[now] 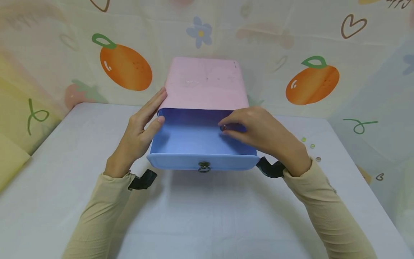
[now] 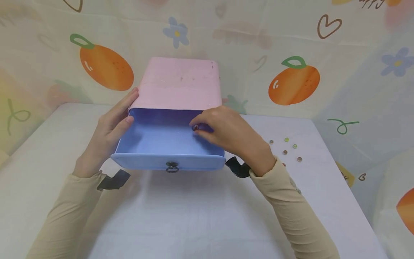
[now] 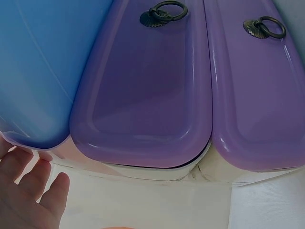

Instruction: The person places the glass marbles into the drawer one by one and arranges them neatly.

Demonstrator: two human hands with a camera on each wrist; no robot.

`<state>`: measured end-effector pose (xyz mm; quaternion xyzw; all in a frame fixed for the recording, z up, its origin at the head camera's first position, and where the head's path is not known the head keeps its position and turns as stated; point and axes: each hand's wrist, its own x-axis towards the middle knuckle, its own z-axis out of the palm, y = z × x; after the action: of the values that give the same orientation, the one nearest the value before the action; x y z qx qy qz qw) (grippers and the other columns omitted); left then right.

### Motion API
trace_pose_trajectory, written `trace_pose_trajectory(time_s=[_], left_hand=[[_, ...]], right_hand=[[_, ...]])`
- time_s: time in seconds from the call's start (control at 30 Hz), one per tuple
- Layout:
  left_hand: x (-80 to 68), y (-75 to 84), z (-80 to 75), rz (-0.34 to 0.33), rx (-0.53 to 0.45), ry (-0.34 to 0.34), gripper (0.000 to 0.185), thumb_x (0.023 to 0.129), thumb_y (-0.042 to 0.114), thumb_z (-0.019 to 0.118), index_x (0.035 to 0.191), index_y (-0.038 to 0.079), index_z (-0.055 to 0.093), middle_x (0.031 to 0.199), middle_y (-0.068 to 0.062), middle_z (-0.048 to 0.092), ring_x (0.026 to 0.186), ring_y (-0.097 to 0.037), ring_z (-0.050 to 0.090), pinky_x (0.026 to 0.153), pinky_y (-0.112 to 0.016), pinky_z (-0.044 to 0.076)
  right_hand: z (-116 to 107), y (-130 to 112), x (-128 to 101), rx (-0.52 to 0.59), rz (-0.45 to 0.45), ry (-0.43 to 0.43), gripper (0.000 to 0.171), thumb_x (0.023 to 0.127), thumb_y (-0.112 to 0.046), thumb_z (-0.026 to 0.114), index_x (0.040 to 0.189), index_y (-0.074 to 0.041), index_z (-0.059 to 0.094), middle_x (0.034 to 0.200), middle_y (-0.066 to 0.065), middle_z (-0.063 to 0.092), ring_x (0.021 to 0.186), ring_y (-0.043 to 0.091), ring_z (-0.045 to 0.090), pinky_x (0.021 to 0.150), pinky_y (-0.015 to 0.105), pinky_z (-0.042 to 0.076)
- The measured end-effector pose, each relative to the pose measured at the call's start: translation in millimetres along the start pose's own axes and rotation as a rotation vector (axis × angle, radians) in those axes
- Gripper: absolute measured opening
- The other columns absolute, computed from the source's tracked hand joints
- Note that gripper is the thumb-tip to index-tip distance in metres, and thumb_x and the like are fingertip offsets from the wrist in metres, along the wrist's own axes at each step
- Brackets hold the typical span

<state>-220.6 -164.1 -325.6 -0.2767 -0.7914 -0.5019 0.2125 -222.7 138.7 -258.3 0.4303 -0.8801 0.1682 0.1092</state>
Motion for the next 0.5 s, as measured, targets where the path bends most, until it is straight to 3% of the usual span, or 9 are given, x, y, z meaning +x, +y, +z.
trace_pose_trajectory(time_s=[0.5], left_hand=[[-0.5, 0.0, -0.3, 0.006, -0.003, 0.000, 0.055, 0.097, 0.004, 0.047, 0.151, 0.011, 0.042, 0.160, -0.001, 0.037, 0.148, -0.014, 0.036, 0.120, -0.023, 0.031]], right_hand=[[-1.0, -7.1, 3.6, -0.070, 0.081, -0.111, 0.015, 0.087, -0.012, 0.074, 0.101, -0.016, 0.079, 0.094, -0.005, 0.076, 0.090, 0.015, 0.071, 0.080, 0.037, 0.059]])
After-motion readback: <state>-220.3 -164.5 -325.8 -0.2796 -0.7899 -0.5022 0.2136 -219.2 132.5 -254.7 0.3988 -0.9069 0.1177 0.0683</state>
